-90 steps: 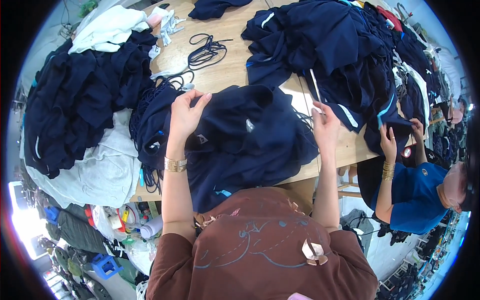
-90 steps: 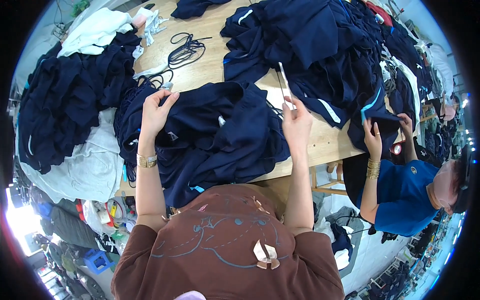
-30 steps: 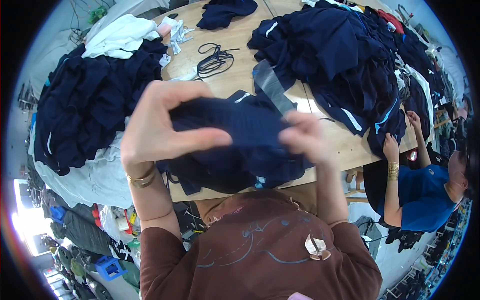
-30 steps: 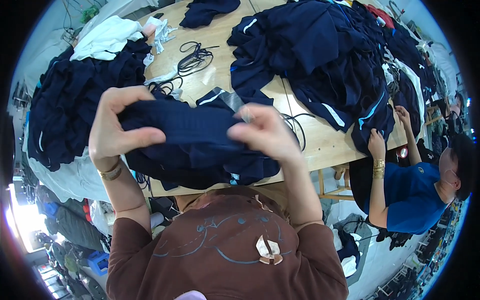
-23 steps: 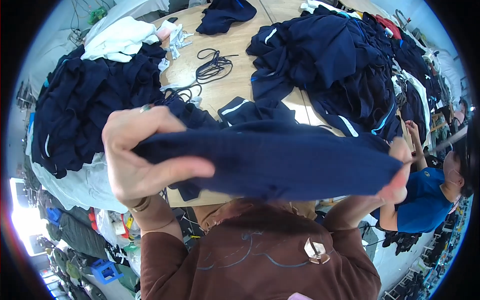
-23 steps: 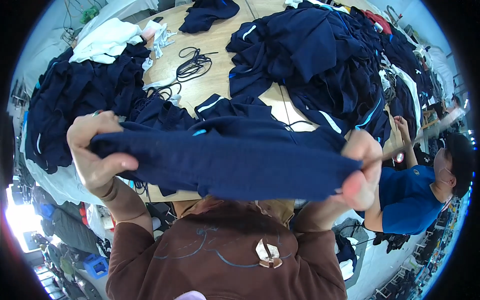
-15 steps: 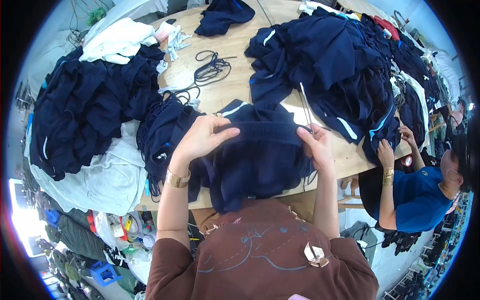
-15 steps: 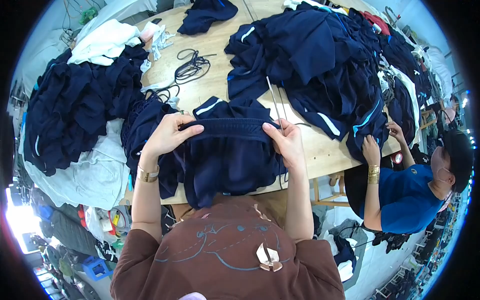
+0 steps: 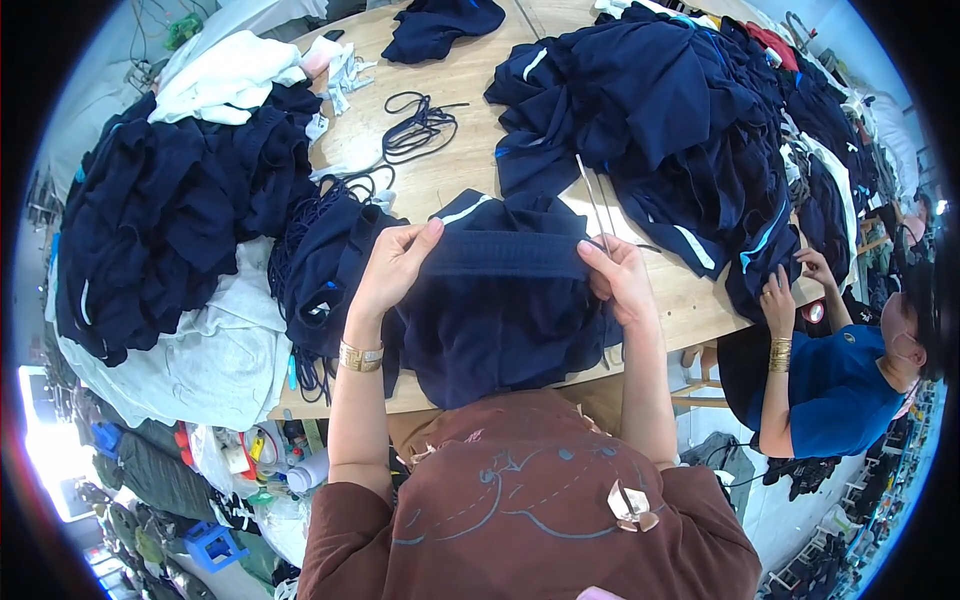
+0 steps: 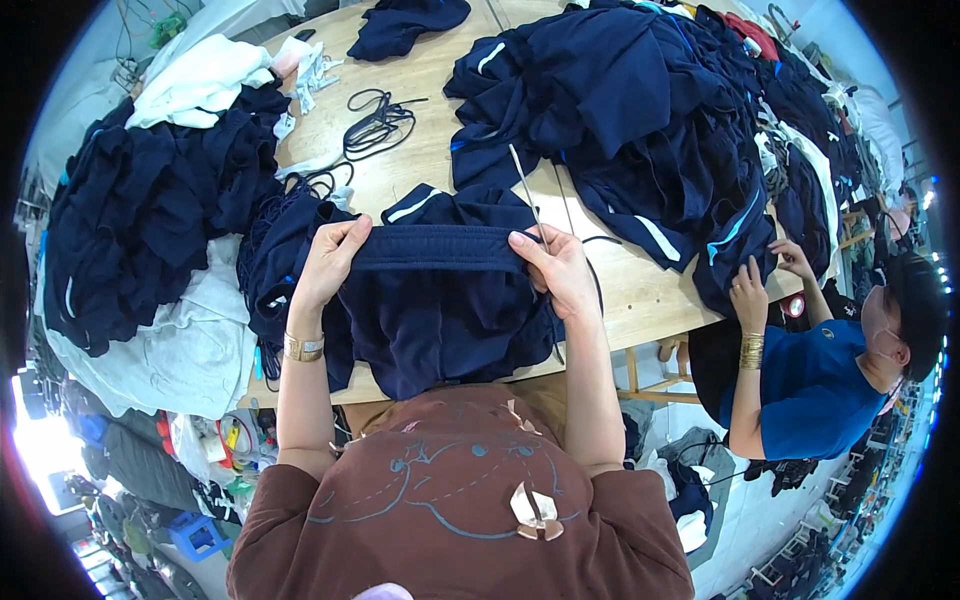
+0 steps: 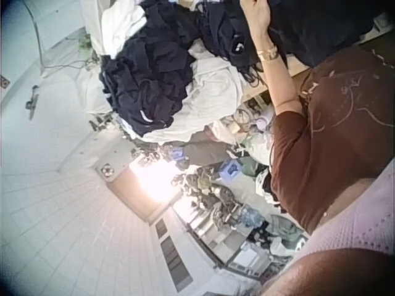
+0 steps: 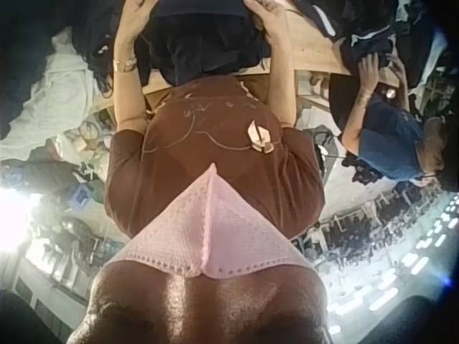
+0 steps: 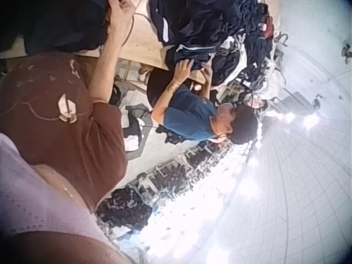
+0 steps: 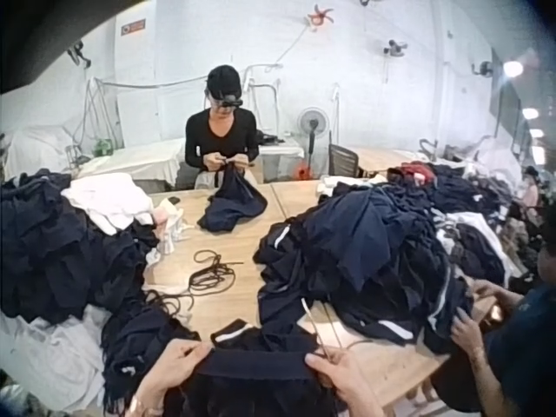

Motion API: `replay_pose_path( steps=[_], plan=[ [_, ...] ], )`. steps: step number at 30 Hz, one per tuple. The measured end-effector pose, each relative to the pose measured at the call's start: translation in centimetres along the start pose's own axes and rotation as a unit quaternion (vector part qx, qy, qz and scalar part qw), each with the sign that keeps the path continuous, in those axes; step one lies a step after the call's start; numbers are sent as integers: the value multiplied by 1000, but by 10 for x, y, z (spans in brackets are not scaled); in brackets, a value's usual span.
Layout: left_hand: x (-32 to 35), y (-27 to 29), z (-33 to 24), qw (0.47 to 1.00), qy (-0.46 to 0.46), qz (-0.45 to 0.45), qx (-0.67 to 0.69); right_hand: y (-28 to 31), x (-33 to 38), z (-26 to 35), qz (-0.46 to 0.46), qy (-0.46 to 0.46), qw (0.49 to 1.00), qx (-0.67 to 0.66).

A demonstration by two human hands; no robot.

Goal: Threading a drawstring through the waistband of a pair of shorts or pants using a metal threading needle.

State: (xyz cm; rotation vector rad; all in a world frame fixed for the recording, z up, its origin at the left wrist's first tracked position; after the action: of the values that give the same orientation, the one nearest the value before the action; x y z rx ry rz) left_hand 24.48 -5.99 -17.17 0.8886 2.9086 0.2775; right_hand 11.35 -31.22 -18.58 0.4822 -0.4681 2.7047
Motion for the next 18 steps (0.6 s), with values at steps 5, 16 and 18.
replay_pose_path(
  steps=[5, 16, 18],
  plan=[
    [5, -8, -38, 985, -54, -1, -164, -4, -1, 5, -9, 22, 1000, -16],
    [28, 39, -35, 877, 13, -242, -416, 55, 71, 107, -209, 327, 916, -103],
    [39, 59, -21, 894, 57, -222, -385, 81, 67, 104, -203, 367, 896, -149]
  ],
)
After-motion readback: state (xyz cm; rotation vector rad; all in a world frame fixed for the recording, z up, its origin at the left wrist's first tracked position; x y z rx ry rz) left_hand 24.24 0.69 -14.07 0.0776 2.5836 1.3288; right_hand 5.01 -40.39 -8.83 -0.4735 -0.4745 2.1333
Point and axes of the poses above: each hand's wrist, its own x-axis away from the middle knuckle, its own y-axis out of the back of the hand, z = x × y, the point moved 5 cm from there along -x, towards the middle knuckle, and after that the axes turned 4 degrees about -y, right-handed, at the moved point
